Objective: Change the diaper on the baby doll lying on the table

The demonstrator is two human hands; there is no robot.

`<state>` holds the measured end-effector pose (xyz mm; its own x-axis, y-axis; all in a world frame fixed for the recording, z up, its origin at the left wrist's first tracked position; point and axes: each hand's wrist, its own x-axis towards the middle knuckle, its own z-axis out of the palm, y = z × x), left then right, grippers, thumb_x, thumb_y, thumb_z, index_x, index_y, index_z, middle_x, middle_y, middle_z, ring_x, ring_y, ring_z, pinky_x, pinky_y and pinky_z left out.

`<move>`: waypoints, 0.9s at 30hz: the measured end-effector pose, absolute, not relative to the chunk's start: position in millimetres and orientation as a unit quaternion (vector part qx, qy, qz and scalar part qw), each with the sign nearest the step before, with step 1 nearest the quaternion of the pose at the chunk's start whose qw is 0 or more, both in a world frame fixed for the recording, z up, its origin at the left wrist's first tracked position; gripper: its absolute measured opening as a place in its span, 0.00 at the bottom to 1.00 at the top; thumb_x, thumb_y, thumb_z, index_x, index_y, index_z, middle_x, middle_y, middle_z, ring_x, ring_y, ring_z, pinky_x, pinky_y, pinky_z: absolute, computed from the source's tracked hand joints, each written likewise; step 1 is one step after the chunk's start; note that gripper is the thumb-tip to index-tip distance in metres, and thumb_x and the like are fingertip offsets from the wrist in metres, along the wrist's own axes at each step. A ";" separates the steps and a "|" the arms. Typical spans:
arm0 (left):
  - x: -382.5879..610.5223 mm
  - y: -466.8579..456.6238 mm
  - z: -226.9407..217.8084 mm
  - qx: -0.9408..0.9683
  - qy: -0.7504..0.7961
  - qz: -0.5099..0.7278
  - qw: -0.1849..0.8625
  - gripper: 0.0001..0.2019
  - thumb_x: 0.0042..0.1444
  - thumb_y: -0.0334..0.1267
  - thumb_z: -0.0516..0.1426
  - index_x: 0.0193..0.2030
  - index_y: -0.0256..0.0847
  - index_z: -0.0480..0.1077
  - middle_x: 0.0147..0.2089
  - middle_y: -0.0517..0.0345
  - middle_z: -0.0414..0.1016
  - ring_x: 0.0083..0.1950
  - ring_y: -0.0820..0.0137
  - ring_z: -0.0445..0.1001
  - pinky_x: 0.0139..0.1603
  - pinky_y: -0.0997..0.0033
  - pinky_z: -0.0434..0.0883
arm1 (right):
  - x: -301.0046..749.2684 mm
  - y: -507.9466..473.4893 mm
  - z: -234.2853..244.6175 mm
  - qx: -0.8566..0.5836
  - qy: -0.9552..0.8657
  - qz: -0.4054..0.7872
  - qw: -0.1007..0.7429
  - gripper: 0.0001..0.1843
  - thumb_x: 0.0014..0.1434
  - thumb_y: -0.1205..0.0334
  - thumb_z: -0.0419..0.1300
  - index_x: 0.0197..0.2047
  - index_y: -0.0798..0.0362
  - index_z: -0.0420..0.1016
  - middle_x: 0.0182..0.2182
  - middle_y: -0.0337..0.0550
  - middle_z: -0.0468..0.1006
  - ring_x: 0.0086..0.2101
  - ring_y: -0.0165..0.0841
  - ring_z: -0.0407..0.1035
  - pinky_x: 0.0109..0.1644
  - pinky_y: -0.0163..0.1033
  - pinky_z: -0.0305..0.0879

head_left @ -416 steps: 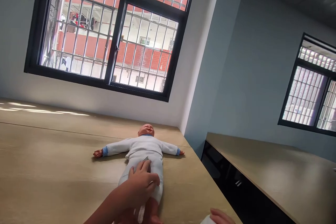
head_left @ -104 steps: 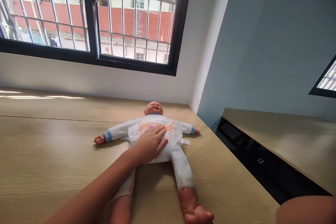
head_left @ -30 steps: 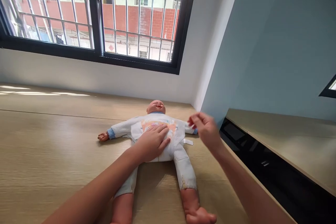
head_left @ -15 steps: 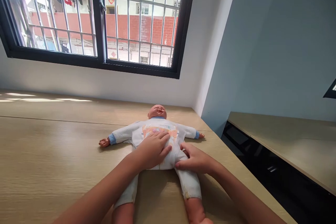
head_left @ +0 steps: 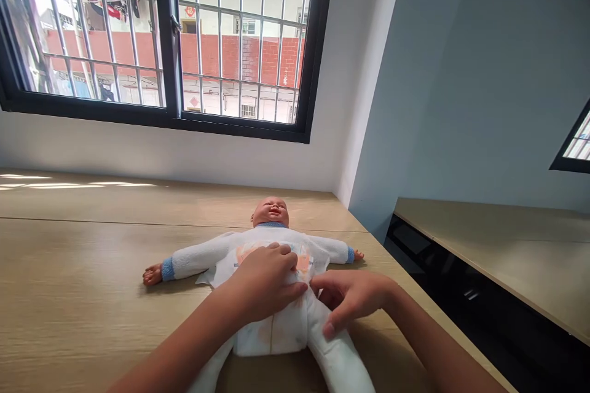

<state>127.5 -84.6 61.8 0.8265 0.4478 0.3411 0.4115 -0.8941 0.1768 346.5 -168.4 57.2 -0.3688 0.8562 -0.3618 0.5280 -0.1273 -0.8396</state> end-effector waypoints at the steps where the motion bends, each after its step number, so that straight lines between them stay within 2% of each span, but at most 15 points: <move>1: 129.8 -83.6 58.9 0.952 0.229 0.200 0.047 0.11 0.58 0.50 0.58 0.32 0.46 0.73 0.36 0.49 0.74 0.40 0.54 0.73 0.40 0.55 0.70 | 353.5 -167.3 58.6 -0.533 -0.633 0.542 0.147 0.23 0.46 0.46 0.71 0.38 0.53 0.73 0.30 0.38 0.79 0.29 0.32 0.75 0.31 0.34 0.71; 3: 133.9 -81.7 54.7 0.947 0.243 0.203 0.051 0.10 0.58 0.49 0.59 0.33 0.46 0.72 0.37 0.48 0.74 0.42 0.52 0.72 0.42 0.54 0.69 | 370.6 -162.8 58.4 -0.561 -0.619 0.527 0.156 0.19 0.55 0.45 0.65 0.35 0.54 0.72 0.29 0.40 0.79 0.26 0.28 0.73 0.29 0.31 0.68; 5: 136.3 -80.7 52.8 0.945 0.258 0.193 0.063 0.09 0.57 0.48 0.60 0.34 0.45 0.71 0.38 0.48 0.73 0.43 0.52 0.71 0.44 0.54 0.69 | 387.8 -156.4 53.2 -0.621 -0.611 0.454 0.186 0.18 0.56 0.47 0.64 0.31 0.55 0.71 0.27 0.40 0.78 0.24 0.27 0.71 0.25 0.30 0.62; 10: 134.4 -80.4 51.1 0.942 0.242 0.215 0.088 0.08 0.57 0.46 0.61 0.41 0.48 0.73 0.44 0.51 0.73 0.46 0.54 0.70 0.47 0.56 0.68 | 405.0 -143.1 30.2 -0.707 -0.607 0.293 0.212 0.11 0.48 0.57 0.68 0.28 0.55 0.74 0.24 0.37 0.74 0.26 0.29 0.67 0.26 0.32 0.56; 14: 131.1 -82.4 51.6 0.949 0.210 0.216 0.090 0.08 0.62 0.43 0.58 0.47 0.53 0.75 0.48 0.55 0.74 0.47 0.58 0.69 0.49 0.58 0.68 | 395.1 -139.9 19.1 -0.719 -0.616 0.246 0.208 0.16 0.39 0.57 0.74 0.27 0.54 0.74 0.22 0.35 0.73 0.27 0.29 0.64 0.28 0.33 0.52; 19: 129.1 -86.2 56.2 0.960 0.187 0.193 0.074 0.11 0.67 0.43 0.53 0.50 0.55 0.76 0.51 0.58 0.72 0.51 0.60 0.68 0.53 0.57 0.66 | 385.0 -138.6 15.8 -0.716 -0.613 0.271 0.196 0.12 0.41 0.62 0.71 0.21 0.54 0.70 0.16 0.34 0.69 0.22 0.27 0.61 0.25 0.33 0.49; 23: 128.9 -88.1 58.3 0.967 0.173 0.178 0.053 0.14 0.69 0.44 0.50 0.50 0.57 0.76 0.48 0.58 0.72 0.52 0.60 0.67 0.54 0.56 0.65 | 384.6 -137.9 17.7 -0.702 -0.601 0.309 0.224 0.10 0.42 0.68 0.65 0.18 0.54 0.66 0.13 0.33 0.67 0.19 0.25 0.60 0.22 0.31 0.49; 27: 128.6 -88.2 57.8 0.967 0.178 0.177 0.047 0.13 0.69 0.42 0.50 0.49 0.56 0.76 0.49 0.58 0.72 0.52 0.61 0.69 0.54 0.57 0.65 | 382.0 -137.7 20.7 -0.696 -0.554 0.370 0.268 0.08 0.45 0.67 0.61 0.20 0.53 0.65 0.17 0.37 0.73 0.22 0.29 0.70 0.25 0.30 0.61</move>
